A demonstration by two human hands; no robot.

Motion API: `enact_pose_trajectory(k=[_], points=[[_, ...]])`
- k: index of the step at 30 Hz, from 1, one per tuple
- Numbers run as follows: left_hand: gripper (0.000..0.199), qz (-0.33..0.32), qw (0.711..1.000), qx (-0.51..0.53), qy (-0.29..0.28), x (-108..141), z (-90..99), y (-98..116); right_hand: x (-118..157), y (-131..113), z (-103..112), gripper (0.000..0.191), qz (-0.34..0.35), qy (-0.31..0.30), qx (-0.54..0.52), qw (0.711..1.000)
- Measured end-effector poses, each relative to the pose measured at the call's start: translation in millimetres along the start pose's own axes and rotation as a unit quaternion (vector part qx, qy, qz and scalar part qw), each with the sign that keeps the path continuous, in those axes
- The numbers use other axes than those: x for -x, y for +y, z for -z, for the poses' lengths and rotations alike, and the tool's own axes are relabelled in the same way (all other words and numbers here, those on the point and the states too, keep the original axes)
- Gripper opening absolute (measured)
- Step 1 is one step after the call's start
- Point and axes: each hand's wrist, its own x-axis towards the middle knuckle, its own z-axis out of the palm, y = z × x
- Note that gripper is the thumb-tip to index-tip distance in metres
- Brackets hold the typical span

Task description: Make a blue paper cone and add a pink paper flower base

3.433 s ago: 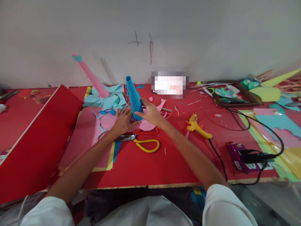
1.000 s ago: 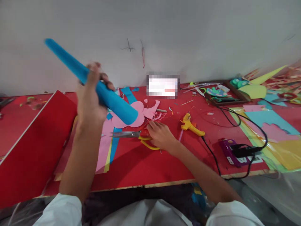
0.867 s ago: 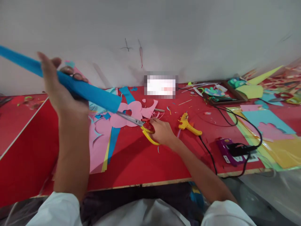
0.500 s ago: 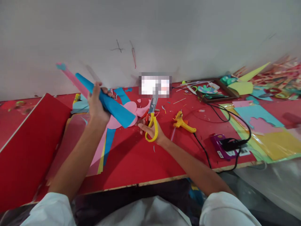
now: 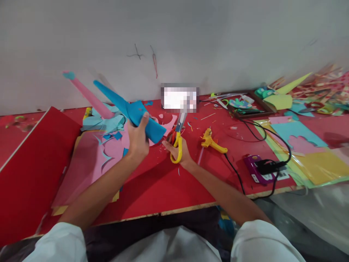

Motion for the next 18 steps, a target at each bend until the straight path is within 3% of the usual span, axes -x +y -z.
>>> enact_pose_trajectory(k=[4,8,14,18], points=[[0.061,-0.060,0.995,0.073,0.023,-39,21.6,35,4,1,-1,0.080,-0.041,-0.123,-0.073,0.989],[0.054,-0.082,0.990,0.112,0.014,-64,44.1,64,12,-4,-6,0.087,-0.047,-0.173,-0.057,0.982],[0.049,-0.097,0.984,0.144,-0.038,-77,65.7,77,34,-19,-7,0.075,-0.034,-0.215,0.096,0.971],[0.064,-0.106,0.981,0.154,-0.056,-78,68.7,81,43,-19,-8,0.078,-0.049,-0.241,0.131,0.960]])
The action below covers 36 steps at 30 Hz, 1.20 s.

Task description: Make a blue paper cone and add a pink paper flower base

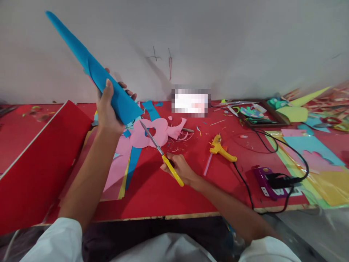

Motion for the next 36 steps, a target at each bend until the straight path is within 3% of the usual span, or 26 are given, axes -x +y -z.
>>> enact_pose_trajectory(k=[2,9,14,23,27,30,36], points=[[0.067,-0.001,1.000,-0.005,0.009,2,-2.4,1,0,1,-2,0.079,0.002,0.000,0.001,1.000],[0.045,-0.014,0.999,-0.031,-0.013,17,-21.9,-11,-3,-1,-1,0.070,0.009,0.016,0.006,1.000],[0.050,0.004,0.999,-0.035,-0.006,25,-31.1,-13,-1,3,-1,0.075,0.004,0.020,0.004,1.000],[0.044,0.020,0.999,-0.033,-0.002,29,-36.3,-2,-1,11,-2,0.071,-0.008,0.026,-0.003,1.000],[0.030,0.012,0.998,-0.054,0.031,27,-33.9,-3,-4,15,-7,0.072,0.004,0.025,-0.053,0.998],[0.031,-0.001,0.997,-0.057,0.061,24,-28.9,-3,-5,14,-9,0.077,0.020,0.003,-0.077,0.997],[0.039,-0.002,0.992,-0.086,0.092,24,-26.3,5,-3,1,-2,0.075,0.045,-0.011,-0.001,0.999]])
